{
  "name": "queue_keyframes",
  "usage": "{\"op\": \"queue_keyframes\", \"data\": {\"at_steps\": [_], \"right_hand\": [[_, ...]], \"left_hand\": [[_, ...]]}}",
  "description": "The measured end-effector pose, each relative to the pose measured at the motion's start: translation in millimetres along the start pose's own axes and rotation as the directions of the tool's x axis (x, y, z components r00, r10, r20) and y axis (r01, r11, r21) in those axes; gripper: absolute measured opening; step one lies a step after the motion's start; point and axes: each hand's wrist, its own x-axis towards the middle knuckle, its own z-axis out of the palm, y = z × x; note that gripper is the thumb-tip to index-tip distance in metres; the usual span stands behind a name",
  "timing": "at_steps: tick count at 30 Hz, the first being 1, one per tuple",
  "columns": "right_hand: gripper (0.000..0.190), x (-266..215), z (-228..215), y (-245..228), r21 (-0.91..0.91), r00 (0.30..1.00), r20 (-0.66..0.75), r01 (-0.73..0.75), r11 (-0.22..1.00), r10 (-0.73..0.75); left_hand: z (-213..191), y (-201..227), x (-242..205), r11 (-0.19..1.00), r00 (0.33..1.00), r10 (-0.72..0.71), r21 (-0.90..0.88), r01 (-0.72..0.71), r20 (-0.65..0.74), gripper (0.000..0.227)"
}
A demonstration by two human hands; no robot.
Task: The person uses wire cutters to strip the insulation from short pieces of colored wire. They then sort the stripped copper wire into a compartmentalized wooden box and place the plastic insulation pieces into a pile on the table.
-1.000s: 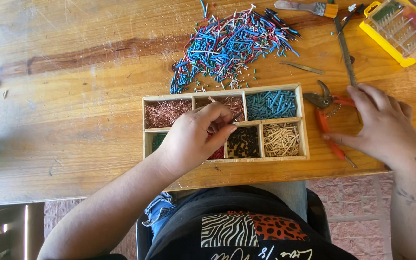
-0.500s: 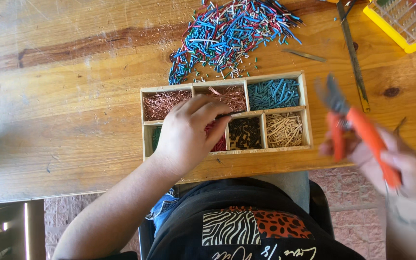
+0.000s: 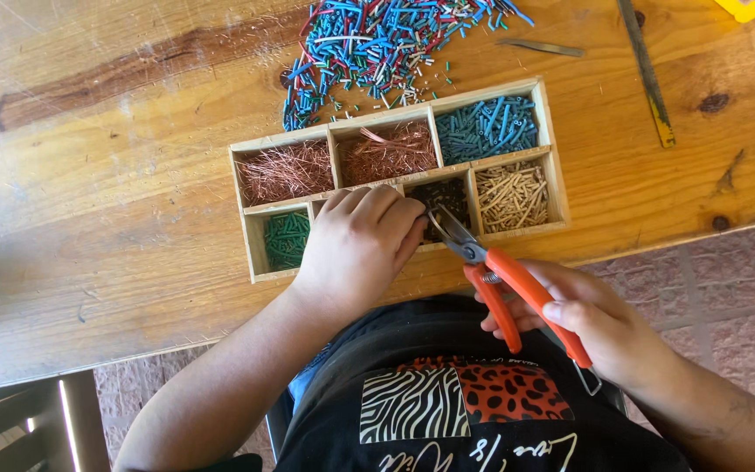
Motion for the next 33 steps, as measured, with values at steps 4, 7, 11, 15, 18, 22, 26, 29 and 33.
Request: {"op": "queue_keyframes", "data": {"at_steps": [4,7,11,15,18,22,26,29,33], "right_hand": [[0.067,-0.8,5.0,-5.3,0.009,0.999,-0.014,-0.048,0.999,0.049],[0.067,0.5,7.2,-8.9,0.004,0.994,-0.041,-0.106,0.994,0.106],[0.064,5.4,11.5,-15.1,0.045,0.988,-0.053,-0.146,0.988,0.148],[0.056,10.6,20.2,-21.0,0.027,0.942,-0.186,-0.28,0.96,0.28],[0.064,13.2,19.8,-13.4,0.065,0.974,-0.109,-0.192,0.979,0.199],[0.051,12.0,25.4,-18.8,0.106,0.979,-0.102,-0.167,0.98,0.178],[0.044,12.0,27.1,-17.6,0.146,0.982,-0.095,-0.146,0.978,0.161],[0.044,11.7,29.4,-16.8,0.182,0.988,-0.079,-0.117,0.976,0.133],[0.043,11.8,30.8,-16.4,0.232,0.995,-0.068,-0.06,0.971,0.078]], "left_hand": [[-0.3,-0.7,0.7,1.0,1.0,0.02,0.022,-0.02,-0.007,0.011],[-1.6,-1.2,1.4,0.999,1.0,0.017,0.041,-0.017,0.012,0.01],[-5.3,-0.2,3.4,0.999,0.999,0.037,0.033,-0.037,0.022,0.007],[-3.9,-2.8,1.8,0.998,0.999,0.052,0.035,-0.053,0.013,0.008],[-5.6,-3.1,1.9,0.999,0.999,0.046,0.024,-0.046,0.017,0.008],[-13.1,-4.1,1.5,0.999,0.999,0.046,0.023,-0.047,0.02,0.009],[-18.5,-7.6,-1.5,0.997,0.998,0.069,0.028,-0.069,0.01,0.007],[-19.5,-7.9,-2.7,0.997,0.997,0.074,0.02,-0.075,0.007,0.006],[-17.3,-10.5,-1.7,0.996,0.996,0.086,0.012,-0.086,0.004,0.006]]}}
